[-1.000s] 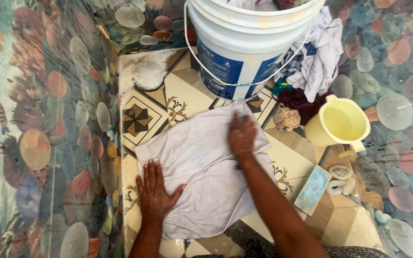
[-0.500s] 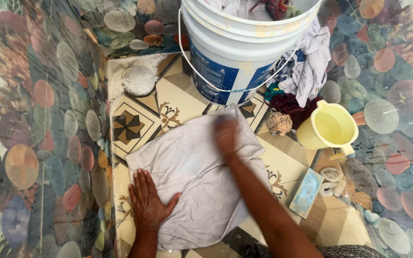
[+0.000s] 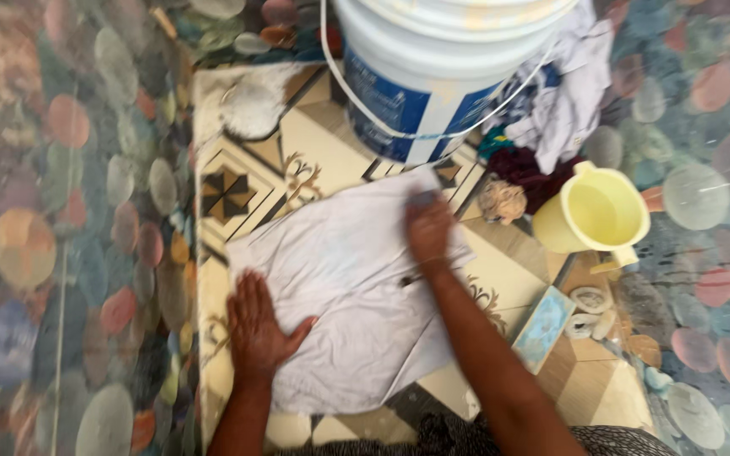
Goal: The person washes clothing by hand in a bucket and scrubs a garment with a bar of soap on the floor.
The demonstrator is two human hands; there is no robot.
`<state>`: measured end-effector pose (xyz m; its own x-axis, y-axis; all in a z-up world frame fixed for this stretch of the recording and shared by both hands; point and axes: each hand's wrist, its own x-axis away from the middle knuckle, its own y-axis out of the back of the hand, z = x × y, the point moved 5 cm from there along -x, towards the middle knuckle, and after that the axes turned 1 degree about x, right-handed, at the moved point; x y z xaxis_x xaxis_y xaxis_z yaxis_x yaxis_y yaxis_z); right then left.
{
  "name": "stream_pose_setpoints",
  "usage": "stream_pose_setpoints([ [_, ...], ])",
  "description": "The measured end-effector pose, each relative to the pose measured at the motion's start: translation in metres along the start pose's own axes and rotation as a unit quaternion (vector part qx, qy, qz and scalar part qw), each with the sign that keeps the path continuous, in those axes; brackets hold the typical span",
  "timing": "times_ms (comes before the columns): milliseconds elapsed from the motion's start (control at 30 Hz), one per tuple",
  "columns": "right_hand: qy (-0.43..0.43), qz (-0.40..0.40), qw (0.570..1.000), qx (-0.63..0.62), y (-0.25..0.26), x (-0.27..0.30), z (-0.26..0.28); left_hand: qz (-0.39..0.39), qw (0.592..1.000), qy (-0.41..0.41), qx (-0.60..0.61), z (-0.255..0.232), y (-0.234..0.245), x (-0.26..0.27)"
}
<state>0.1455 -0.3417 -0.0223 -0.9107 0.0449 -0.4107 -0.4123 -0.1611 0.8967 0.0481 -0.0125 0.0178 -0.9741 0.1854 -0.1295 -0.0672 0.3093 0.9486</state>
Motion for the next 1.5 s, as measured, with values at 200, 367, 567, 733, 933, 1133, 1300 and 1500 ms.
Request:
stream_pose_setpoints([
  [200, 0.050, -0.036, 0.998, 0.001, 0.004, 0.023, 0.025, -0.020, 1.000, -0.004, -0.008, -0.002, 0.002, -0.001],
  [367, 0.276, 0.084, 0.902, -0.322, -0.003, 0.045, 0.150, -0.055, 0.998, -0.012, 0.043, 0.002, -0.001, 0.008],
  [567, 0.201, 0.038, 0.940, -0.272, -0.015, -0.019, 0.187, -0.042, 0.998, -0.006, 0.055, 0.007, -0.003, 0.011],
  [733, 0.089, 0.005, 0.989, -0.121, -0.016, -0.022, 0.213, -0.033, 0.999, 0.006, 0.037, 0.021, -0.002, 0.006],
  [933, 0.237, -0.001, 0.950, -0.203, -0.066, -0.001, 0.206, -0.008, 1.000, 0.021, 0.010, 0.011, -0.008, 0.004],
  [1133, -0.040, -0.057, 0.998, 0.009, -0.026, -0.035, -0.016, -0.008, 1.000, 0.023, 0.007, 0.009, -0.007, 0.004],
  [1300, 0.031, -0.094, 0.976, -0.192, -0.067, 0.023, 0.034, 0.053, 0.997, 0.031, -0.054, 0.009, -0.011, 0.000],
  [1500, 0.199, 0.134, 0.957, -0.164, -0.075, 0.075, 0.122, 0.077, 0.994, 0.050, -0.066, 0.008, -0.012, -0.004],
])
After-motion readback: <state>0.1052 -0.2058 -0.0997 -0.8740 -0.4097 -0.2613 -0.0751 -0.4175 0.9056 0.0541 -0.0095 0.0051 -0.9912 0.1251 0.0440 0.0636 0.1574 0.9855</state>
